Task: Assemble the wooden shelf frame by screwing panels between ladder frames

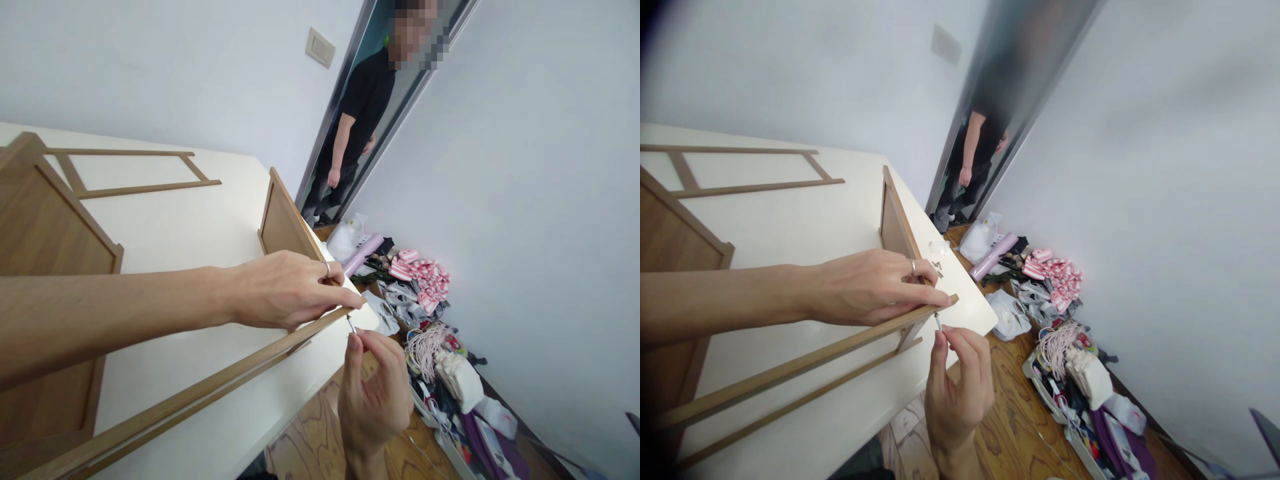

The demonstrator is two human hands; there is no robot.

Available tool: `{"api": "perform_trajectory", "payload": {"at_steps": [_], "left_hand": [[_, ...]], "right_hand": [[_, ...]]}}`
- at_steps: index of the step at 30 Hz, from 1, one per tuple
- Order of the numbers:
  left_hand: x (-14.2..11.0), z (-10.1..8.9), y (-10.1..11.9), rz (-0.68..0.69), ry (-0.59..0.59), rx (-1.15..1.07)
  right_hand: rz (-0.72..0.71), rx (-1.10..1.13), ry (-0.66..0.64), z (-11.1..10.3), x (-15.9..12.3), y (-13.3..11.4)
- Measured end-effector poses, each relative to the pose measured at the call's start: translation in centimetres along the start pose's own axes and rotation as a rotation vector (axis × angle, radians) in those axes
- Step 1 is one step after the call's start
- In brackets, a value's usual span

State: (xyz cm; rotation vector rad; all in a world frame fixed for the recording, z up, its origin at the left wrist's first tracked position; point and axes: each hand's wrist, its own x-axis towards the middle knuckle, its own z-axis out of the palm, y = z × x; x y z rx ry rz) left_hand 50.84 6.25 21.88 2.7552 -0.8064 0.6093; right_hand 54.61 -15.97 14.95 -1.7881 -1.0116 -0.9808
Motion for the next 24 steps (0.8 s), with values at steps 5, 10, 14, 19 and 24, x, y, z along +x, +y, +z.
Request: {"api": "perform_trajectory", "payload": {"at_steps": [5, 10, 14, 19, 24], "left_hand": [[-0.04, -0.04, 0.0, -0.012, -0.013, 0.005], [-0.14, -0.22, -0.17, 0.017, 0.005, -0.006], [-0.12, -0.2, -0.17, 0.022, 0.004, -0.011], [-0.09, -0.05, 0.02, -0.004, 0.01, -0.005], [0.01, -0.25, 0.02, -0.007, -0.043, -0.004]], "right_hand": [[0.023, 0.036, -0.002, 0.04, -0.06, 0.08], [0.033, 0.045, -0.008, 0.04, 0.01, -0.05], [0.021, 0.006, -0.007, 0.03, 0.03, -0.1], [-0.059, -0.076, -0.013, -0.02, 0.27, -0.16], [-0.063, -0.059, -0.041, -0.21, 0.54, -0.28]]}}
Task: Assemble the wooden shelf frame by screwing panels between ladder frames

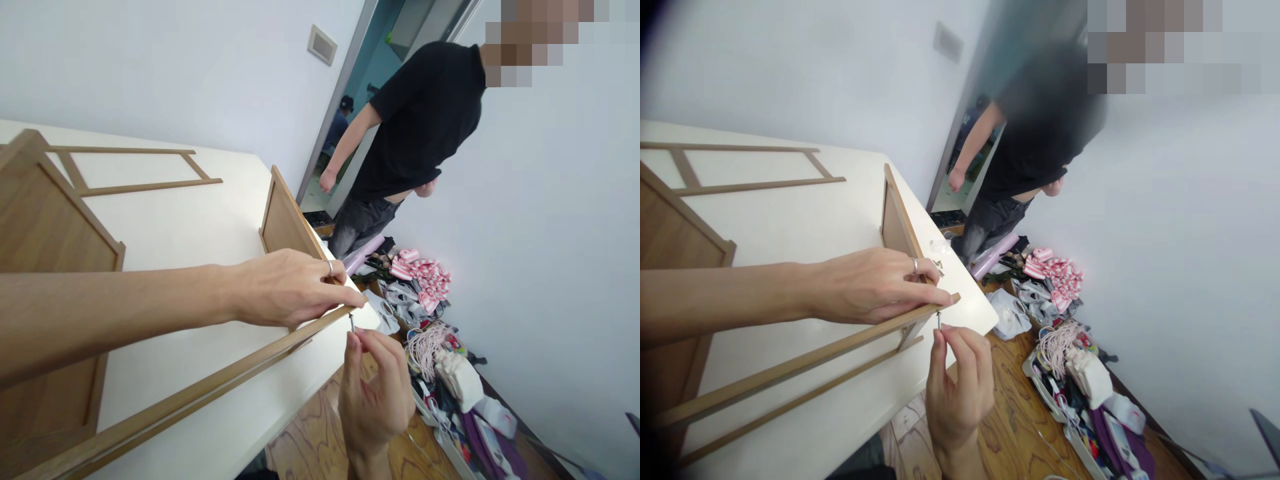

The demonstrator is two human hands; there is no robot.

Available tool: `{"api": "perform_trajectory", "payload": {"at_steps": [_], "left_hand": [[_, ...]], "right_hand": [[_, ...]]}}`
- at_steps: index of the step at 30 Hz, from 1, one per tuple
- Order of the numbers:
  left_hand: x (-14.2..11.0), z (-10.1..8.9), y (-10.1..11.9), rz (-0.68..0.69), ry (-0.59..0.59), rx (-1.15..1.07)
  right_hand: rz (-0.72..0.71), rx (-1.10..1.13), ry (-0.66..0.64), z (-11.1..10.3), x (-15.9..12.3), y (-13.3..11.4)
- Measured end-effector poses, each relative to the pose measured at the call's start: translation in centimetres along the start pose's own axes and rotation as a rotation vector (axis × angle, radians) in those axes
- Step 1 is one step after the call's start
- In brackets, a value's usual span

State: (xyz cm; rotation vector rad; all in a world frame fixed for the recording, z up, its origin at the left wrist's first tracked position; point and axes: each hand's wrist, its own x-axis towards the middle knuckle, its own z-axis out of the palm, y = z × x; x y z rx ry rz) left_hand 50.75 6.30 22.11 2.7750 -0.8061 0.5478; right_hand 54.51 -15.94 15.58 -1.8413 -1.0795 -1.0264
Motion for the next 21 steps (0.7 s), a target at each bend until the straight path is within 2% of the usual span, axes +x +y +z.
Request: {"api": "perform_trajectory", "payload": {"at_steps": [5, 12, 21], "left_hand": [[0.0, -0.1, -0.1, 0.005, 0.001, 0.025], [0.0, 0.0, -0.1, 0.011, 0.008, 0.035], [0.1, -0.3, 0.1, -0.009, -0.029, 0.057]], "right_hand": [[0.078, 0.089, -0.053, -0.3, 0.2, 0.1], [0.033, -0.006, -0.099, -0.7, 0.4, 0.1], [0.08, 0.025, -0.193, -1.3, 1.1, 0.0]]}}
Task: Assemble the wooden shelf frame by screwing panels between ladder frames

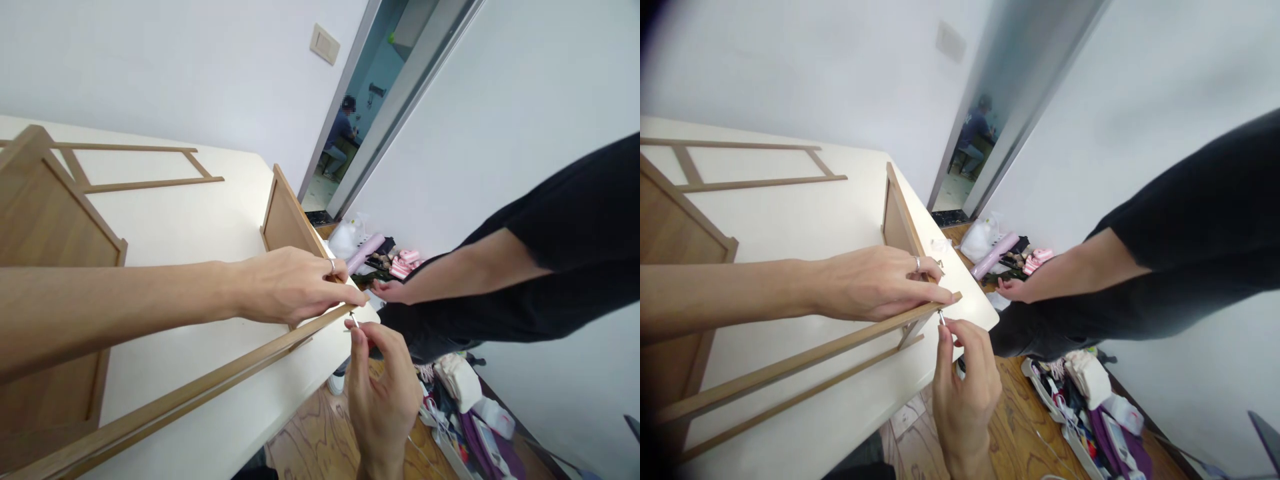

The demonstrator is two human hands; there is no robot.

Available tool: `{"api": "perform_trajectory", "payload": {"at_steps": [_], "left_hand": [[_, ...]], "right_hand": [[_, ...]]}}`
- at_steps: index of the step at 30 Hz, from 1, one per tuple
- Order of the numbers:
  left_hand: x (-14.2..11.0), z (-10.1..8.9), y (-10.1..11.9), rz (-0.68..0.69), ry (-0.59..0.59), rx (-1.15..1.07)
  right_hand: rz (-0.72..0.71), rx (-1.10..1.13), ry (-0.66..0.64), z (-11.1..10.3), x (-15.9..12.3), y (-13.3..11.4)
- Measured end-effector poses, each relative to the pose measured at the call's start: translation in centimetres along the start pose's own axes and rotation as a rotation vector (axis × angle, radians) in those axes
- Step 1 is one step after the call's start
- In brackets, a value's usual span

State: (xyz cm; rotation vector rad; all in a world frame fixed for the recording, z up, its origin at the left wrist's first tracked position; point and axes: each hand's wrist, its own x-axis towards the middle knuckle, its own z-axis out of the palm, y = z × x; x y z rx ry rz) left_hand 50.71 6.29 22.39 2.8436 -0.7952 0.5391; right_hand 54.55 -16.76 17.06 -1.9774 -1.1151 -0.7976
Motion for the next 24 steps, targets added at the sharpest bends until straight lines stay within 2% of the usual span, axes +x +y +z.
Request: {"api": "perform_trajectory", "payload": {"at_steps": [5, 10, 15, 24], "left_hand": [[-0.1, 0.0, -0.1, 0.009, -0.002, -0.032], [-0.1, 0.2, -0.2, 0.017, 0.009, -0.064], [0.0, 0.4, -0.2, 0.0, 0.025, -0.07], [0.0, 0.4, -0.1, -0.012, 0.023, -0.046]], "right_hand": [[-0.008, 0.041, 0.01, -0.2, 0.4, 0.3], [0.132, 0.203, 0.011, 0.2, -0.7, 1.0], [0.241, 0.385, 0.108, 1.0, -1.8, 1.2], [0.273, 0.527, 0.046, 1.3, -1.5, 0.9]]}}
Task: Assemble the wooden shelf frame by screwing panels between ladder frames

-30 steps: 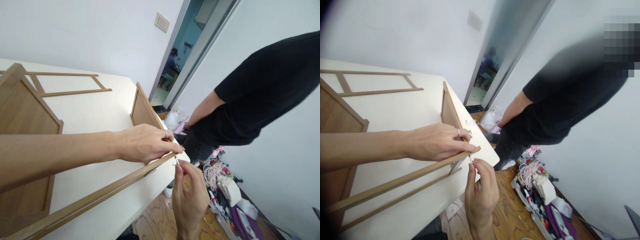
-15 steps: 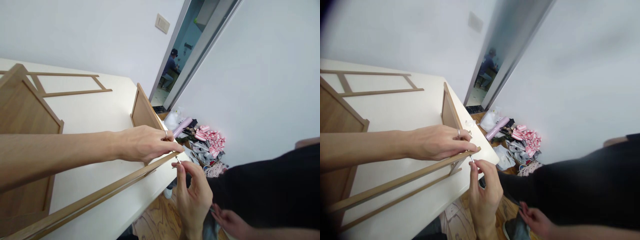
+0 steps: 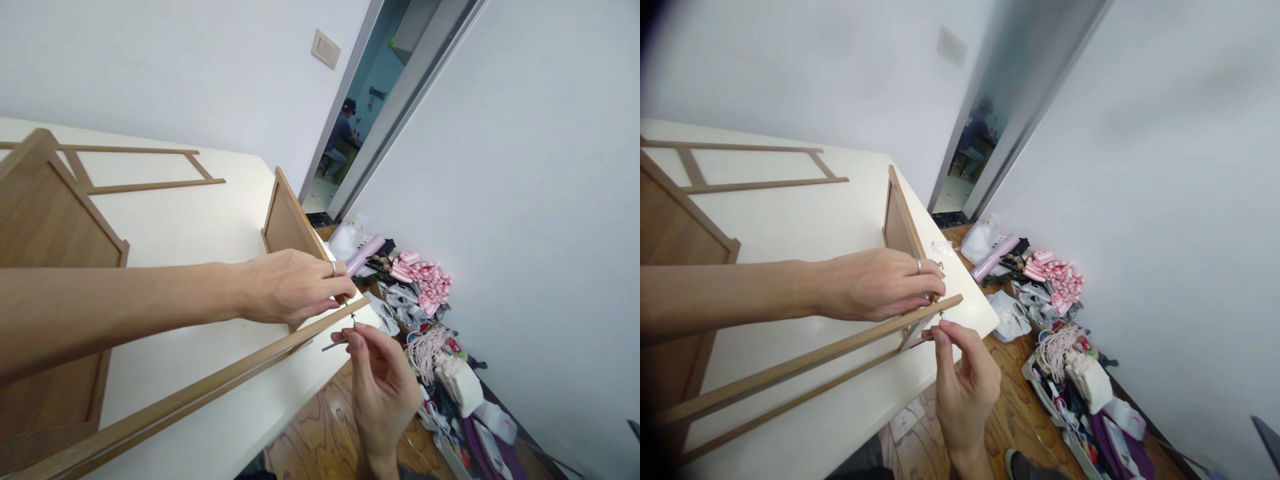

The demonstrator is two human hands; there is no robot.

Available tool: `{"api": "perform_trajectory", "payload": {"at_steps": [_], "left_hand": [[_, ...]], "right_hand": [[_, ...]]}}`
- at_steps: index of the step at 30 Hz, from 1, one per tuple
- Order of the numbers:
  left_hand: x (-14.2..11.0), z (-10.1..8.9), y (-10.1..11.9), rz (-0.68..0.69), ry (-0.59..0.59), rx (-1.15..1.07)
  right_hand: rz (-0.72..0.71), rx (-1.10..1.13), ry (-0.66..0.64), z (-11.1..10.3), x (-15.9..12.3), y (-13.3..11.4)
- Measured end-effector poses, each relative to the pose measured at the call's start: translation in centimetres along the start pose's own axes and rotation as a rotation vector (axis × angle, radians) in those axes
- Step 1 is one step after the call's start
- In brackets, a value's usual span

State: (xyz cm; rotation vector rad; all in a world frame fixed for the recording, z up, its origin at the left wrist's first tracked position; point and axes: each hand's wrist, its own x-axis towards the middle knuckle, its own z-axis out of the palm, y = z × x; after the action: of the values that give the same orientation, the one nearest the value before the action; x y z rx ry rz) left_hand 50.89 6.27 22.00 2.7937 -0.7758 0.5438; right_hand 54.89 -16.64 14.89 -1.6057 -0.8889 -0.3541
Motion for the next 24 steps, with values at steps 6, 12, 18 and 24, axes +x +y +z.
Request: {"api": "perform_trajectory", "payload": {"at_steps": [6, 12, 18, 24], "left_hand": [[0.0, 0.1, 0.0, -0.013, -0.018, 0.002], [0.1, 0.0, 0.0, -0.02, -0.029, -0.009], [0.1, -0.1, 0.0, -0.025, -0.028, 0.0], [0.2, -0.1, 0.2, -0.034, -0.039, 0.004]], "right_hand": [[-0.02, 0.07, -0.074, 0.0, 0.4, -0.8], [-0.05, -0.025, -0.095, -0.3, 0.1, -0.5], [-0.118, -0.107, -0.069, -0.4, -0.2, 0.2], [-0.13, -0.129, -0.018, -0.2, 0.4, 0.3]]}}
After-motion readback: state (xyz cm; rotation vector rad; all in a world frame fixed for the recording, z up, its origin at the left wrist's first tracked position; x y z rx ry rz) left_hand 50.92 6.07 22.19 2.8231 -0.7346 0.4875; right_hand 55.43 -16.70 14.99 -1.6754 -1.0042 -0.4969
